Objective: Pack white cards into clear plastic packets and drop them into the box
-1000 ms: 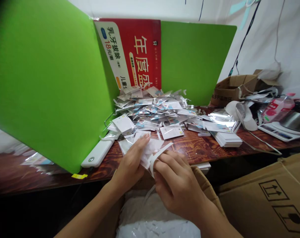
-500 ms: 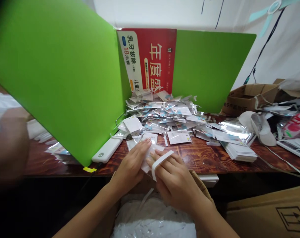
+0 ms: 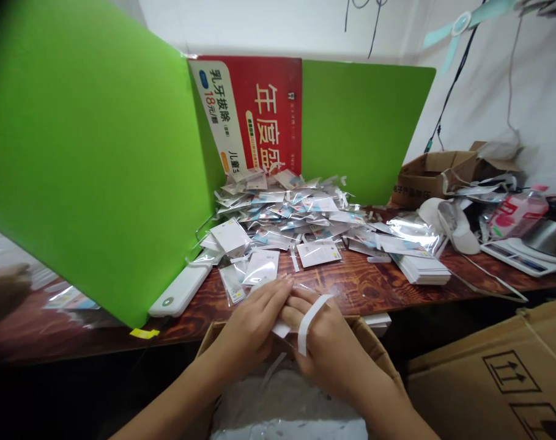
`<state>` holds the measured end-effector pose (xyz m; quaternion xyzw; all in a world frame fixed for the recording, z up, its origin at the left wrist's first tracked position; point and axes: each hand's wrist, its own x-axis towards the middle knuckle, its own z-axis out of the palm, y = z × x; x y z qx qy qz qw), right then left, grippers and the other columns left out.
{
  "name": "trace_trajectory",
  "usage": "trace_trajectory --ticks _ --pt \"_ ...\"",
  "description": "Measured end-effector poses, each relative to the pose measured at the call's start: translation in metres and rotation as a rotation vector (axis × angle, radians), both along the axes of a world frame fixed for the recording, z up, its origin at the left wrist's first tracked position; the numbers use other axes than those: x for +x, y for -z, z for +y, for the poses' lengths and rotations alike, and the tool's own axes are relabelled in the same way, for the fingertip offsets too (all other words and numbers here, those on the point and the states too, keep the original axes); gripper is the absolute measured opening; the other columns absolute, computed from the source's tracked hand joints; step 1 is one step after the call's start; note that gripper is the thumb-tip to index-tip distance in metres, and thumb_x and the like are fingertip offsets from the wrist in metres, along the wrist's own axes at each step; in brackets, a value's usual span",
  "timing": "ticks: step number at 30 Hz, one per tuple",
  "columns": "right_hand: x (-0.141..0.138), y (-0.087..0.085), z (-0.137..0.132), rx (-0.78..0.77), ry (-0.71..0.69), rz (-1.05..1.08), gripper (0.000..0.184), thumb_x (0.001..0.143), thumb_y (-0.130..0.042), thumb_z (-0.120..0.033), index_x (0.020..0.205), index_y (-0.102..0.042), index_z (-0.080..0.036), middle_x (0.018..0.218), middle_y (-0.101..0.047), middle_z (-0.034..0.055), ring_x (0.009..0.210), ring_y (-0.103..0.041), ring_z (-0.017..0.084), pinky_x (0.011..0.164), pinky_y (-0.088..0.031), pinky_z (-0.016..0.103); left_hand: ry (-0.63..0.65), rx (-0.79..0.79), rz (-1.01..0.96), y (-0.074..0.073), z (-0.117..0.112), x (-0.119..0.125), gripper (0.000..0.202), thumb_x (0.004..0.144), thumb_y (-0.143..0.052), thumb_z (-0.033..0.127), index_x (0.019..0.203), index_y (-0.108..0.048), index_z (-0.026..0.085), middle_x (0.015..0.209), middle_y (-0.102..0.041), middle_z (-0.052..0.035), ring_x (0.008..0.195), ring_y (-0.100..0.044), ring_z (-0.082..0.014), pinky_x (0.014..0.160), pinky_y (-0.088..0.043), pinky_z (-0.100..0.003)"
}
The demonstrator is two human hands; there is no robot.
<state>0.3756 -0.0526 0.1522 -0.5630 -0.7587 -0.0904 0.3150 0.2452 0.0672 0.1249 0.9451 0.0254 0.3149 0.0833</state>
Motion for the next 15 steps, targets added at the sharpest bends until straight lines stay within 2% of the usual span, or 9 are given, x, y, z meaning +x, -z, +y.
trace_trajectory --ticks 2,4,7,10,12,15 --pt "-0.001 0.001 -0.002 -0.073 0.042 0.024 0.049 0.078 -0.046 -0.006 0.124 -0.057 -0.021 0.123 -0.063 0.0093 0.118 -0.055 0.024 0.099 -0.046 0.044 0.040 -0.061 0.007 0.003 -0.002 0.001 0.069 0.070 -0.042 0.002 0.138 -0.033 0.008 0.133 -0.053 -0.0206 0.126 -0.048 -0.0298 0.101 -0.046 -0.051" --pt "-0.003 0.001 -0.004 -0.074 0.073 0.019 0.046 0.079 -0.047 -0.006 0.120 -0.058 -0.022 0.119 -0.065 0.0087 0.114 -0.057 0.025 0.098 -0.044 0.047 0.084 -0.155 -0.005 0.002 -0.003 0.000 0.067 0.073 -0.044 0.003 0.139 -0.033 0.010 0.132 -0.054 -0.0198 0.124 -0.050 -0.0292 0.101 -0.046 -0.051" --pt "-0.005 0.000 -0.007 0.142 0.088 0.052 0.036 0.083 -0.047 -0.007 0.115 -0.056 -0.022 0.106 -0.068 0.0078 0.102 -0.061 0.023 0.095 -0.044 0.046 0.150 -0.375 -0.017 -0.006 -0.007 -0.006 0.060 0.082 -0.044 0.009 0.141 -0.033 0.012 0.136 -0.051 -0.0180 0.127 -0.049 -0.0271 0.105 -0.043 -0.047" --pt "-0.008 -0.005 -0.008 0.343 0.132 0.127 0.027 0.087 -0.051 -0.009 0.110 -0.053 -0.022 0.097 -0.068 0.0063 0.094 -0.063 0.020 0.086 -0.047 0.036 0.195 -0.598 0.035 -0.019 -0.012 -0.011 0.055 0.091 -0.045 0.019 0.144 -0.032 0.017 0.145 -0.044 -0.0129 0.133 -0.043 -0.0253 0.112 -0.037 -0.045" --pt "-0.010 -0.008 -0.008 0.351 0.157 0.151 0.019 0.089 -0.052 -0.011 0.103 -0.055 -0.022 0.090 -0.068 0.0043 0.086 -0.064 0.018 0.078 -0.047 0.032 0.213 -0.713 0.033 -0.026 -0.014 -0.014 0.052 0.092 -0.046 0.024 0.143 -0.036 0.020 0.145 -0.045 -0.0098 0.133 -0.043 -0.0243 0.112 -0.037 -0.043" --pt "-0.012 -0.007 -0.006 0.252 0.147 0.160 0.011 0.092 -0.049 -0.014 0.093 -0.057 -0.022 0.080 -0.067 0.0013 0.074 -0.063 0.016 0.073 -0.043 0.031 0.227 -0.836 -0.026 -0.031 -0.015 -0.017 0.040 0.093 -0.044 0.025 0.133 -0.049 0.020 0.135 -0.056 -0.0073 0.127 -0.050 -0.0222 0.108 -0.041 -0.040"
